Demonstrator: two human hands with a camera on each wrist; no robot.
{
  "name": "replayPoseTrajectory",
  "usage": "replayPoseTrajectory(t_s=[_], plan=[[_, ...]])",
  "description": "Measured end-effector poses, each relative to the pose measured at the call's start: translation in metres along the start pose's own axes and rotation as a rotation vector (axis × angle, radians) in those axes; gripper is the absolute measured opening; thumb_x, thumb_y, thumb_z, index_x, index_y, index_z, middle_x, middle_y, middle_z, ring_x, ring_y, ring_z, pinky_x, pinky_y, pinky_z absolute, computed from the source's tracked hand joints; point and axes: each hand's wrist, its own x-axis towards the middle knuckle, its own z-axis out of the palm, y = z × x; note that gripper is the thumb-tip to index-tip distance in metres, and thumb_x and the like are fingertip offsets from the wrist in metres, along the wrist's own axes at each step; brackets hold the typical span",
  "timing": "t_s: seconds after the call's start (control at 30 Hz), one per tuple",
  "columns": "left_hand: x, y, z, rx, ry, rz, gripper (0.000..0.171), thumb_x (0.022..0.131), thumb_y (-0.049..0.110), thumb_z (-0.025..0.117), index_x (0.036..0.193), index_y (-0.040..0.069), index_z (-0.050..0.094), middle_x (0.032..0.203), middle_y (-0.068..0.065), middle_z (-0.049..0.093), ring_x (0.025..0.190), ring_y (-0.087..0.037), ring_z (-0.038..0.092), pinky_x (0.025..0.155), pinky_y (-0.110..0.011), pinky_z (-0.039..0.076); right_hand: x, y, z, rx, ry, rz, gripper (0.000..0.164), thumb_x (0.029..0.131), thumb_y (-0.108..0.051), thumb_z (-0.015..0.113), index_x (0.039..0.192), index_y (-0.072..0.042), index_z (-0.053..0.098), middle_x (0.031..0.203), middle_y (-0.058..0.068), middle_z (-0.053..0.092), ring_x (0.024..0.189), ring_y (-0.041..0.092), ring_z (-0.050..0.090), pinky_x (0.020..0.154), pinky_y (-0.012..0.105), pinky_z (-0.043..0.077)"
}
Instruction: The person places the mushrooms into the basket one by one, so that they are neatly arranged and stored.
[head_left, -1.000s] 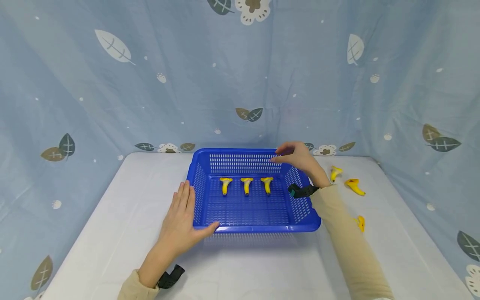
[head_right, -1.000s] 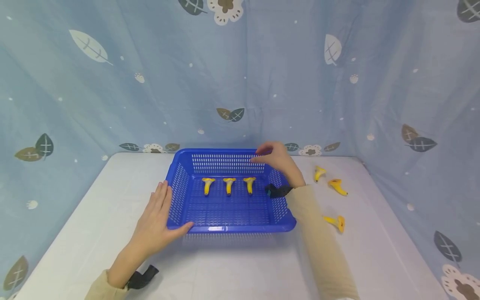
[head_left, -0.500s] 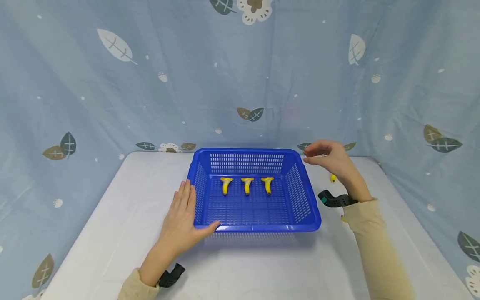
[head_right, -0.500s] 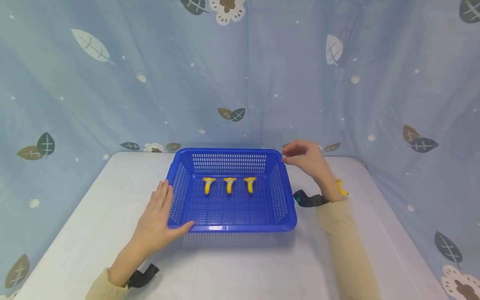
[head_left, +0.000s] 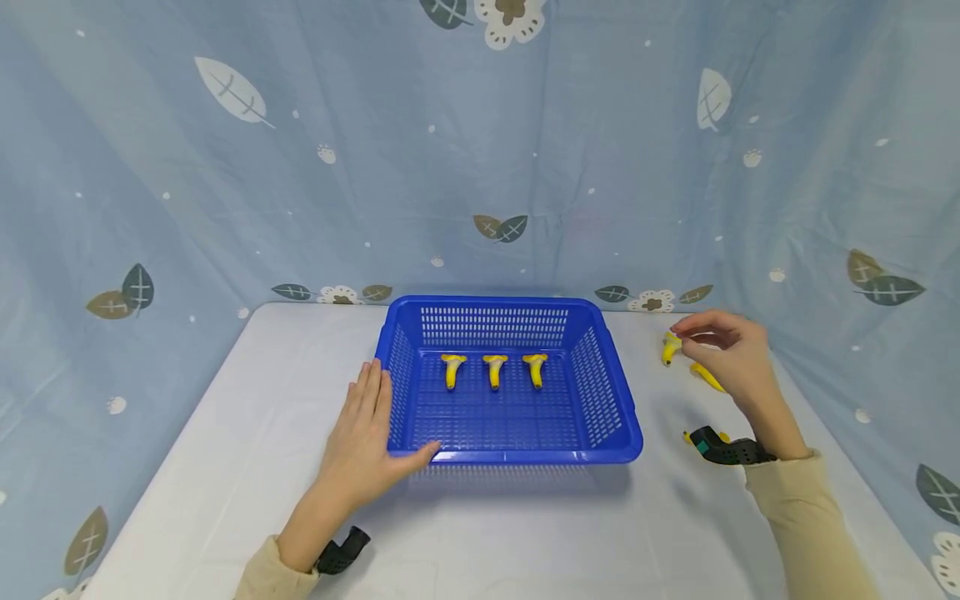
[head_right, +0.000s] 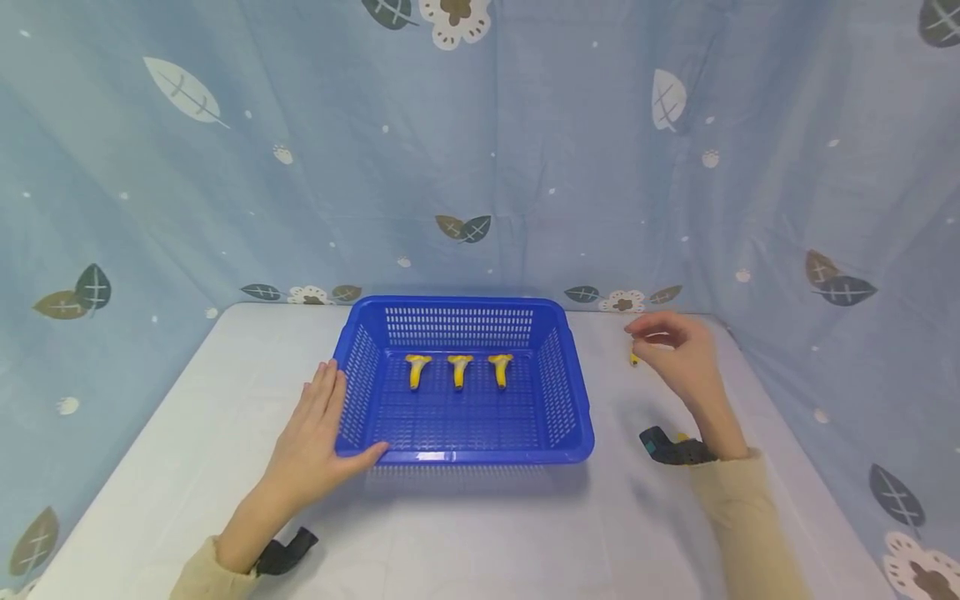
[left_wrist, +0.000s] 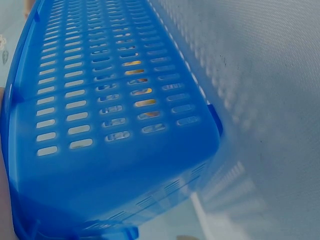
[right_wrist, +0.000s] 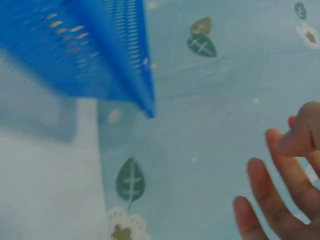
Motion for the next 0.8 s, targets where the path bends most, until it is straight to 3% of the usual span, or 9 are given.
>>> replayPoseTrajectory(t_s=[0.23, 0.43, 0.8], plan=[[0.0, 0.0, 0.001, -0.005, -0.009, -0.007, 0.118, 0.074, 0.077, 0.051, 0.146, -0.009, 0.014, 0.155, -0.019, -0.007, 0.143, -0.035, -0.001, 0.116, -0.046, 0.008, -0.028, 0.02, -0.013, -0.011, 0.067, -0.014, 0.016, 0.079, 0.013, 0.062, 0.094, 0.008, 0.066, 0.089, 0.008, 0.065, 0.084, 0.011, 0.059, 0.073, 0.012, 0.049], [0.001, 0.0, 0.002, -0.003, -0.001, -0.005, 0.118, 0.073, 0.077, 0.052, 0.146, -0.01, 0.015, 0.155, -0.021, -0.004, 0.143, -0.036, 0.002, 0.116, -0.046, 0.008, -0.052, 0.042, -0.021, -0.086, 0.072, 0.055, 0.018, 0.079, 0.013, 0.062, 0.095, 0.005, 0.066, 0.089, 0.001, 0.065, 0.083, 0.007, 0.058, 0.072, 0.008, 0.047], [0.001, 0.0, 0.0, 0.003, -0.004, -0.008, 0.119, 0.073, 0.078, 0.051, 0.146, -0.009, 0.015, 0.155, -0.02, -0.005, 0.143, -0.033, -0.003, 0.116, -0.048, 0.01, -0.087, 0.064, -0.026, -0.157, 0.026, 0.182, 0.019, 0.086, 0.005, 0.061, 0.104, 0.001, 0.065, 0.097, 0.0, 0.066, 0.084, 0.003, 0.059, 0.072, 0.005, 0.046]])
